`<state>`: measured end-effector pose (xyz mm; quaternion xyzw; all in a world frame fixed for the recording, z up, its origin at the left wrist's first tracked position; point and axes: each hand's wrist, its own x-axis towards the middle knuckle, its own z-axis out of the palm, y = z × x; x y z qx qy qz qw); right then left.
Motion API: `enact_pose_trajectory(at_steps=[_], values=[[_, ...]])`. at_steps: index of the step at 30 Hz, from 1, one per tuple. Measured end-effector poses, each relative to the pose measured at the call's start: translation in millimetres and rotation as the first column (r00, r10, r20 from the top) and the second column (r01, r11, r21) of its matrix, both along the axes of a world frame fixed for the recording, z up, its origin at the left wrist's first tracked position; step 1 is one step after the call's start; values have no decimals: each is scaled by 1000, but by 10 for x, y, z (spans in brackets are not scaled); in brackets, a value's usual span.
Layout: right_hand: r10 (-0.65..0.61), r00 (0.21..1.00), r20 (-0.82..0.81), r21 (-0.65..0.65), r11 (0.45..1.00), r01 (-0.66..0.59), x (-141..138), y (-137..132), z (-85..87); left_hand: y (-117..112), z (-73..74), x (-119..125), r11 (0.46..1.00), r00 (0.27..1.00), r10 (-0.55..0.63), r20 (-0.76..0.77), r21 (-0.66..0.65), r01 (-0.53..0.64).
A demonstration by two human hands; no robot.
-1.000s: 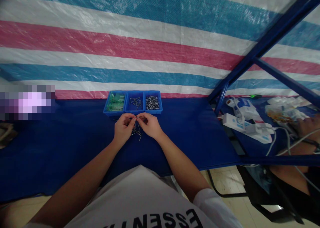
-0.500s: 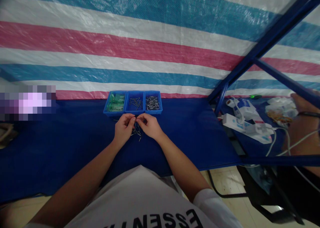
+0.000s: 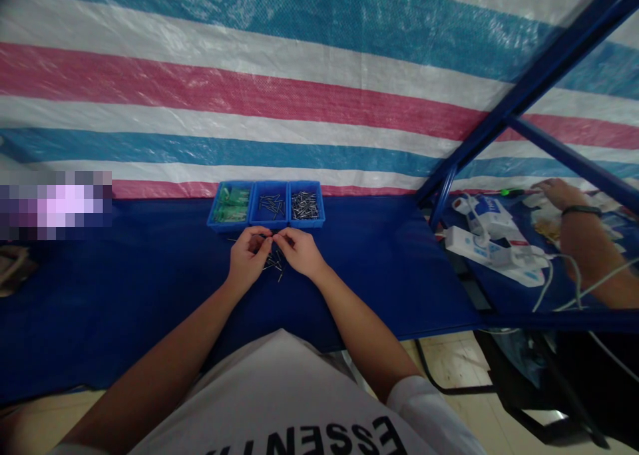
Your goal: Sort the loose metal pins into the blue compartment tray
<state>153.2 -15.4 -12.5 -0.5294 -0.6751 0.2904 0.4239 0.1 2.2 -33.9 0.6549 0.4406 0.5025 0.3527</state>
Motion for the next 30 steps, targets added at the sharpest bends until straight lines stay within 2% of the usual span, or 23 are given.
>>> enact_pose_trajectory(at_steps=[14,22,30], values=[[-34,999,16,6,999,34,-9,-8,15,33,-43,0,1000,1000,-7,-25,8,7],[-24,995,-97,26,999,26,-24,0,1,49,-53,5,1000,999,22,-42,20,-21],[-15,998,-60,36,999,18,-21,-2,3,42,-51,13,1000,1000,19,-21,-2,-19]])
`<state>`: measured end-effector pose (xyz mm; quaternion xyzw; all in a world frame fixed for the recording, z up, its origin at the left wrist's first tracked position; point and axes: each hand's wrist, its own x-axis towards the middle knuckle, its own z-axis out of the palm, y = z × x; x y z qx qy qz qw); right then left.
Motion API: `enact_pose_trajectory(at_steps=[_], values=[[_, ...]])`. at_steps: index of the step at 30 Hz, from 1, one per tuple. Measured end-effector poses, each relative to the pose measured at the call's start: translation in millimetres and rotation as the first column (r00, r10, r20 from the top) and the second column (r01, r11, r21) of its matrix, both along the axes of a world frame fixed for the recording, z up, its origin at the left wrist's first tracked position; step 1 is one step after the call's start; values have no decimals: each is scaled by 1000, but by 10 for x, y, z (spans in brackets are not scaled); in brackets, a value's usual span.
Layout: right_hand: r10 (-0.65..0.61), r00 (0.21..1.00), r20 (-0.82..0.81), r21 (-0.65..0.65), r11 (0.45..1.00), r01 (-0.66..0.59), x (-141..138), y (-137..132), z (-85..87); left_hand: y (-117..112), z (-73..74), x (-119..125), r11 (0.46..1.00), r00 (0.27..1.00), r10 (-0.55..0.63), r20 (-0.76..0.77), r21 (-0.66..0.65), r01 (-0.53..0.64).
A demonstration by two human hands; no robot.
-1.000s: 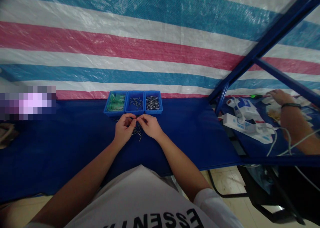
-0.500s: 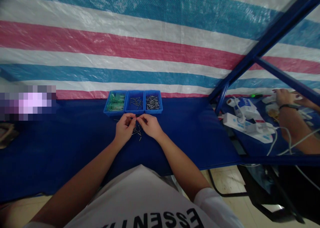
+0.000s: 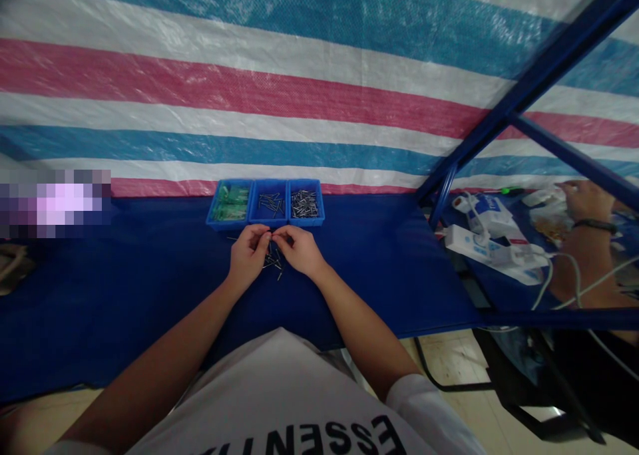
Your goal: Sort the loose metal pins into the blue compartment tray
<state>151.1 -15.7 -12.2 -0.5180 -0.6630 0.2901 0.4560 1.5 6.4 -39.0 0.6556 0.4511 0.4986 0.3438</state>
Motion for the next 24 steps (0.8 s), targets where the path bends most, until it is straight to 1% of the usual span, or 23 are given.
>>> enact_pose_trajectory(at_steps=[7,16,24], values=[[1,1000,20,-7,1000,-1,5,6,-18,-20,34,-10,1000,1000,-12,13,-26,12],[-22,999,45,-23,999,23,18,5,-4,-24,53,-12,1000,1000,-23,11,-15,24],[-24,999,35,-5,1000,24,12,0,1,-28,63,-10,999,999,-31,18,-32,32]])
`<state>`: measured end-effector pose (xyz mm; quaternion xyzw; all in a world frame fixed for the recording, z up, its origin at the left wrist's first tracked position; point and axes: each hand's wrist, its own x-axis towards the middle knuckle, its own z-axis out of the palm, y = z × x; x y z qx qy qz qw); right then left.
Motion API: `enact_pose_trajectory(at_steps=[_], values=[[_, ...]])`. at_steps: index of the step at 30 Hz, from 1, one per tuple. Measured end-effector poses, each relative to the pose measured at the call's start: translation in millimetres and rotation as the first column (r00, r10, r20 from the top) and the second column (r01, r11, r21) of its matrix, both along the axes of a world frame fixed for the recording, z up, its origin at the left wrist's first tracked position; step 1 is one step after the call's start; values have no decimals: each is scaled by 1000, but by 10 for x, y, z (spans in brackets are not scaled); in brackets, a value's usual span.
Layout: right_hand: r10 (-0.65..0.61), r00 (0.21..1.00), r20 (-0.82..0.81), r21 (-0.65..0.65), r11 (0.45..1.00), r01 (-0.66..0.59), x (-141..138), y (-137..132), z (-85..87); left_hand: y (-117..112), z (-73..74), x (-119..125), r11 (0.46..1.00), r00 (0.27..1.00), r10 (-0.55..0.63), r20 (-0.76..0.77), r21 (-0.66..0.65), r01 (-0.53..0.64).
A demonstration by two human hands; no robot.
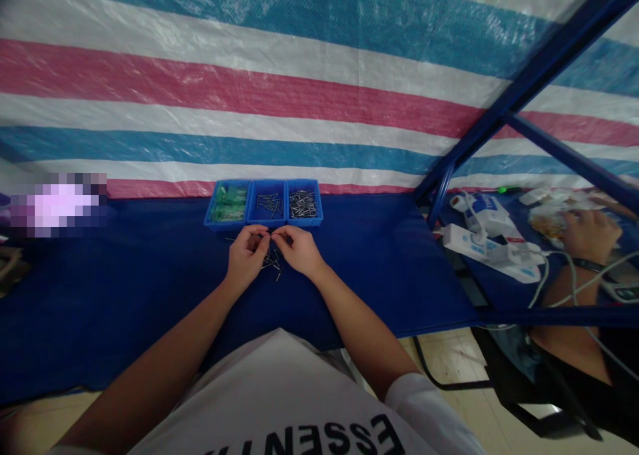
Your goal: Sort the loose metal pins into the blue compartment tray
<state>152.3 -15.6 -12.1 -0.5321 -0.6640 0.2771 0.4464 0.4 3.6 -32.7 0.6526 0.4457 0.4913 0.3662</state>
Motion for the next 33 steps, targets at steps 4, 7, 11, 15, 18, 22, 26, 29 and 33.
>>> enact_pose_trajectory(at_steps=[4,7,11,15,18,22,26,29,33], values=[[0,1000,-21,-5,1000,0,-7,3,-10,14,-32,-2,1000,1000,11,-4,11,-11],[-2,999,-38,-8,1000,1,-10,4,-19,28,-58,-2,1000,1000,26,-14,13,-25],[10,999,-38,5,1000,-10,-9,5,-16,32,-63,1,999,999,31,-25,15,-31],[7,1000,-20,10,1000,-7,-4,6,-9,22,-53,2,999,999,36,-28,7,-36],[5,1000,-4,7,1000,-5,-1,5,-5,13,-42,-3,999,999,36,-20,-2,-36],[2,1000,-2,18,1000,-2,-2,3,-4,5,-16,-7,999,999,34,-9,6,-34],[4,1000,10,9,1000,-4,-4,3,4,0,10,-1,1000,1000,23,3,6,-23],[-1,1000,5,2,1000,1,-5,4,11,0,9,3,1000,1000,19,2,3,-19],[-5,1000,-9,12,1000,5,-4,10,-2,10,-18,4,1000,1000,20,-13,3,-20]])
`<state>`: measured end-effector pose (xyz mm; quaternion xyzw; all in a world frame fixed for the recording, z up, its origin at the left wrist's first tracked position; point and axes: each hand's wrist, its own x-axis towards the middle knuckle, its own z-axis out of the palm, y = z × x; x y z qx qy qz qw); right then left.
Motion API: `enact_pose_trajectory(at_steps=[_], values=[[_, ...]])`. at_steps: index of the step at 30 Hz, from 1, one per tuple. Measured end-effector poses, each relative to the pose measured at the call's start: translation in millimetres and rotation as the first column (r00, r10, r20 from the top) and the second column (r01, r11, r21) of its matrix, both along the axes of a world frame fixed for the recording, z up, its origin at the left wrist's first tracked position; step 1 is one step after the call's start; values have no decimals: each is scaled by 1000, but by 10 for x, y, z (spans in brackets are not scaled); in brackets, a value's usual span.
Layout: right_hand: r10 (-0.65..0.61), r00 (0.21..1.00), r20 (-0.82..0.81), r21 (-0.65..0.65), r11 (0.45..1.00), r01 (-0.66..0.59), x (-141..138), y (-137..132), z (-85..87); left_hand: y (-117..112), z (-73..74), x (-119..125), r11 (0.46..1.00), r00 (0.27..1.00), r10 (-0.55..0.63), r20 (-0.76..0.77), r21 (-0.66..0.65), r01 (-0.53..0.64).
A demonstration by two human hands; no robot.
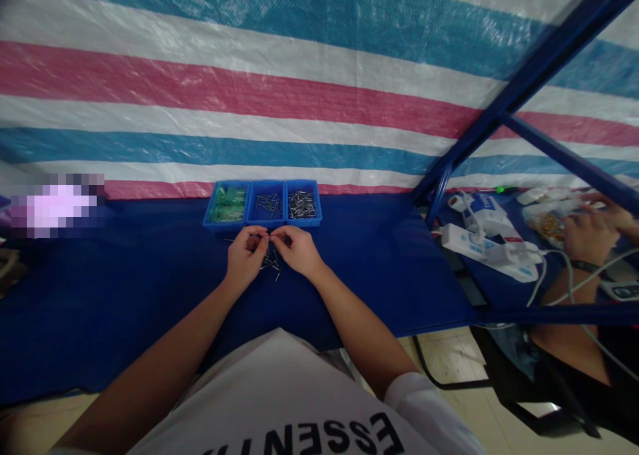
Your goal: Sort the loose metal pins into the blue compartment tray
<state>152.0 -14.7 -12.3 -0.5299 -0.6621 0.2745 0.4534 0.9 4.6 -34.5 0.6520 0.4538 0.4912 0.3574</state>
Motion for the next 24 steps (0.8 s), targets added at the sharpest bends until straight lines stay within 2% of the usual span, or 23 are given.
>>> enact_pose_trajectory(at_steps=[8,16,24], values=[[-5,1000,-1,12,1000,5,4,10,-53,2,-2,-3,1000,1000,7,-12,2,-7],[11,1000,-2,45,999,-11,7,1,-25,13,-30,3,1000,1000,3,7,-1,-3],[11,1000,4,22,1000,-11,8,-4,-9,3,-7,3,1000,1000,3,-24,5,-3]])
